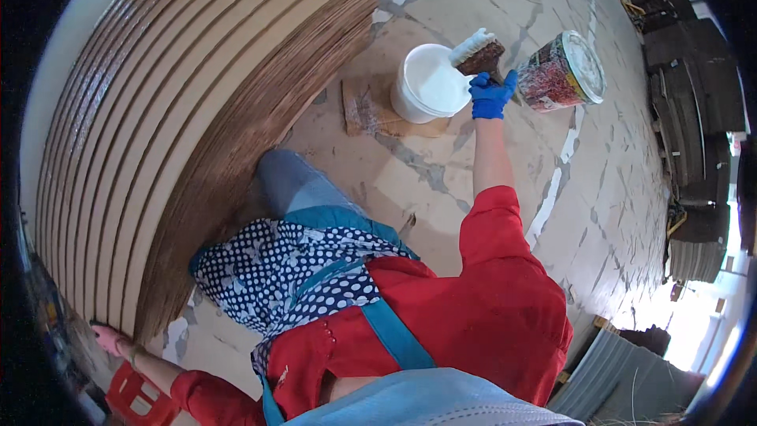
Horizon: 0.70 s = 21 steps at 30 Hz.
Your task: Applying a liquid adhesive to a stack of corrugated board sheets using a brush.
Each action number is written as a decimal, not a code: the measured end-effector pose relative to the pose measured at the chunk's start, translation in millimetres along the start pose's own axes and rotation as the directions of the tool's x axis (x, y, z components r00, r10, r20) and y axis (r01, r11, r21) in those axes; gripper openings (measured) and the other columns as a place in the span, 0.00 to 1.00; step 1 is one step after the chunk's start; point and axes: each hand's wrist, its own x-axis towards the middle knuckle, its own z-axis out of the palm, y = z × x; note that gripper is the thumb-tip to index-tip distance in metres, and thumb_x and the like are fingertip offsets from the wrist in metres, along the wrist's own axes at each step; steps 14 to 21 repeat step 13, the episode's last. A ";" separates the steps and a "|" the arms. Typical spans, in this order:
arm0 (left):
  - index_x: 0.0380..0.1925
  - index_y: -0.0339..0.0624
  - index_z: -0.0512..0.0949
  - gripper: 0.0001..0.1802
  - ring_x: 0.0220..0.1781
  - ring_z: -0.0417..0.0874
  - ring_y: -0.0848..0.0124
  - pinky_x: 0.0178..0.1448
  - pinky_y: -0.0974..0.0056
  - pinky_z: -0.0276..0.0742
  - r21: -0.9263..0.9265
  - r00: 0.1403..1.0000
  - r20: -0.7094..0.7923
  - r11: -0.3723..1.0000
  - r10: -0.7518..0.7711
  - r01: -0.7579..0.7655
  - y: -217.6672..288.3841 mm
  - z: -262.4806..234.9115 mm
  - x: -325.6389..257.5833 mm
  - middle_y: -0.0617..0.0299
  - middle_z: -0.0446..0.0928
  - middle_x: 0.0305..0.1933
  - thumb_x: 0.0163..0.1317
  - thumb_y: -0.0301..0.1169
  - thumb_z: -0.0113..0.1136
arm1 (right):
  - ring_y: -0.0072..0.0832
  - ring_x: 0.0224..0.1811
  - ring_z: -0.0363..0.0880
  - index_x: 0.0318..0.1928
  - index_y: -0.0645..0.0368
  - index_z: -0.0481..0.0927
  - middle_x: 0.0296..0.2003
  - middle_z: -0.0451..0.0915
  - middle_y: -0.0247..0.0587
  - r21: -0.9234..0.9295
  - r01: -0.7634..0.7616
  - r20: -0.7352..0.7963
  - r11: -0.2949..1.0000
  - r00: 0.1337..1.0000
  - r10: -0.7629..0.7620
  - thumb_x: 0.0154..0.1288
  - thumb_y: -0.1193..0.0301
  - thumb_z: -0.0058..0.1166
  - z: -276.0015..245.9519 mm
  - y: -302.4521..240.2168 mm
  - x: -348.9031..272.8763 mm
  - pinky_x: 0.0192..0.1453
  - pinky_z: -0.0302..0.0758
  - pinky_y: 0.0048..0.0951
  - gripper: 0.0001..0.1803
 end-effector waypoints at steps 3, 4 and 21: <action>0.46 0.35 0.69 0.38 0.52 0.68 0.52 0.56 0.55 0.59 0.026 0.999 -0.032 1.000 0.003 -0.002 0.5 2.8 3.4 0.44 0.68 0.49 0.51 0.60 0.35 | 0.30 0.20 0.71 0.34 0.60 0.74 0.21 0.73 0.40 -0.090 0.042 -0.025 0.995 0.999 -0.045 0.51 0.49 0.47 11.3 8.0 0.1 0.22 0.70 0.24 0.25; 0.45 0.36 0.70 0.38 0.51 0.68 0.53 0.56 0.56 0.60 0.020 0.999 -0.037 0.999 -0.037 0.037 1.2 3.0 3.1 0.45 0.68 0.49 0.51 0.59 0.36 | 0.30 0.22 0.72 0.35 0.61 0.74 0.24 0.74 0.41 -0.209 0.112 -0.015 0.971 0.993 -0.118 0.52 0.52 0.48 15.1 13.5 1.1 0.24 0.72 0.24 0.23; 0.48 0.36 0.68 0.38 0.52 0.68 0.53 0.56 0.54 0.59 0.018 1.000 -0.015 1.000 -0.019 0.019 7.5 -4.7 -9.7 0.45 0.67 0.51 0.51 0.59 0.35 | 0.32 0.40 0.74 0.40 0.61 0.75 0.33 0.76 0.40 -0.598 0.774 0.801 -0.208 0.566 -0.197 0.56 0.66 0.48 3.9 61.6 -13.3 0.45 0.72 0.29 0.13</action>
